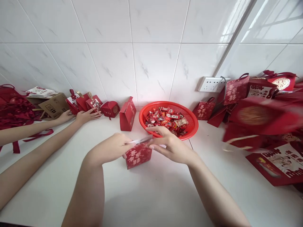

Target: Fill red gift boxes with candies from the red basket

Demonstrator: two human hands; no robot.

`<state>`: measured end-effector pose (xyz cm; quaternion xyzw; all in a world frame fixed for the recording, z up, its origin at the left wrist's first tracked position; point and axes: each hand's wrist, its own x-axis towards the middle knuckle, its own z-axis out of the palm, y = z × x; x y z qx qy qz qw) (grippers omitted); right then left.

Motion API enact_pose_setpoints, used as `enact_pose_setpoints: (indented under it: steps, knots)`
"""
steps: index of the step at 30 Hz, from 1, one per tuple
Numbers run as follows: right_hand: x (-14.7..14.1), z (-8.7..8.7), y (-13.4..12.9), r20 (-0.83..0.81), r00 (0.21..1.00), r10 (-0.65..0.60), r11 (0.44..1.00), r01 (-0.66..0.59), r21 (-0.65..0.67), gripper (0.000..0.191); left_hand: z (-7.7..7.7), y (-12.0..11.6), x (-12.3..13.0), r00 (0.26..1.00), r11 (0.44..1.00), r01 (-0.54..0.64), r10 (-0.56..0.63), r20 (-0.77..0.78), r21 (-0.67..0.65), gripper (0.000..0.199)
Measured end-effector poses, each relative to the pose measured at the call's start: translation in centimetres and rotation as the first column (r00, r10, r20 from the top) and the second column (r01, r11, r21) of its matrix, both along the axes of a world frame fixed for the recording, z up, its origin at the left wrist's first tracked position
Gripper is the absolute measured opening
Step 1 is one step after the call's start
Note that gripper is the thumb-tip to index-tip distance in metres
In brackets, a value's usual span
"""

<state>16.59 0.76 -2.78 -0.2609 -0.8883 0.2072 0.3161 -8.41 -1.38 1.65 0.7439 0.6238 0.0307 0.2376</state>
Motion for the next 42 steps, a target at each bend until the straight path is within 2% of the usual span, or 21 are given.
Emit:
enact_pose_setpoints:
  steps: [3, 4, 8, 11, 16, 19, 22, 25, 29, 33, 35, 37, 40, 42]
  knots:
    - [-0.8, -1.1, -0.1, 0.108, 0.992, -0.071, 0.997, 0.068, 0.033, 0.024, -0.6, 0.2, 1.8, 0.983, 0.983, 0.169, -0.163, 0.084, -0.076, 0.042]
    - [-0.9, -1.4, 0.0, 0.141, 0.984, -0.107, 0.994, 0.102, 0.039, 0.023, -0.9, 0.3, 2.3, 0.981, 0.981, 0.182, -0.177, 0.081, -0.067, 0.042]
    - [-0.7, -1.6, 0.2, 0.189, 0.973, -0.134, 0.991, 0.127, 0.047, 0.009, -1.8, 1.3, 3.3, 0.982, 0.983, 0.184, -0.185, 0.047, 0.009, 0.044]
    - [-0.1, -1.1, 0.0, 0.147, 0.985, -0.091, 0.995, 0.087, 0.039, 0.019, -2.3, 1.9, 3.3, 0.985, 0.987, 0.153, -0.156, 0.07, 0.054, 0.043]
    - [0.7, -0.8, -0.1, 0.149, 0.987, -0.059, 0.998, 0.059, 0.0, 0.027, -2.6, 2.2, 3.2, 0.986, 0.989, 0.147, -0.149, 0.074, 0.02, 0.043]
    - [1.0, -0.7, -0.3, 0.141, 0.985, -0.104, 0.991, 0.114, -0.066, 0.03, -2.6, 2.1, 3.4, 0.982, 0.983, 0.184, -0.184, 0.031, 0.02, 0.036]
    - [1.2, -0.6, -0.5, 0.145, 0.974, -0.173, 0.977, 0.189, -0.103, 0.02, -2.6, 2.0, 3.6, 0.981, 0.98, 0.195, -0.195, 0.002, 0.049, 0.036]
    - [1.3, -0.7, -0.4, 0.154, 0.963, -0.222, 0.96, 0.244, -0.136, 0.022, -2.7, 2.0, 3.6, 0.979, 0.978, 0.199, -0.196, -0.051, 0.066, 0.033]
    - [1.0, -1.6, 0.4, 0.098, 0.971, -0.216, 0.949, 0.232, -0.213, 0.017, -2.9, 2.1, 3.5, 0.979, 0.978, 0.203, -0.204, -0.019, -0.038, 0.039]
    - [0.5, -2.0, 0.7, 0.088, 0.969, -0.231, 0.948, 0.245, -0.203, 0.019, -2.5, 2.0, 3.3, 0.98, 0.977, 0.195, -0.191, 0.05, -0.091, 0.045]
    - [0.7, -1.8, 0.7, 0.071, 0.962, -0.265, 0.947, 0.273, -0.17, 0.019, -1.8, 1.6, 2.8, 0.985, 0.982, 0.168, -0.164, 0.052, -0.083, 0.044]
    - [1.3, -1.3, 0.6, 0.035, 0.947, -0.318, 0.938, 0.32, -0.134, 0.017, -0.9, 1.2, 1.8, 0.995, 0.994, 0.092, -0.089, 0.05, -0.061, 0.041]
    - [3.0, -0.3, 0.5, 0.009, 0.916, -0.4, 0.909, 0.398, -0.122, 0.014, 0.1, 1.1, -0.8, 0.991, 0.99, -0.132, 0.132, -0.017, 0.048, 0.037]
    - [4.3, 0.3, 0.6, 0.03, 0.894, -0.446, 0.885, 0.446, -0.132, 0.015, -0.1, 1.8, -2.7, 0.95, 0.943, -0.287, 0.304, -0.078, 0.17, 0.035]
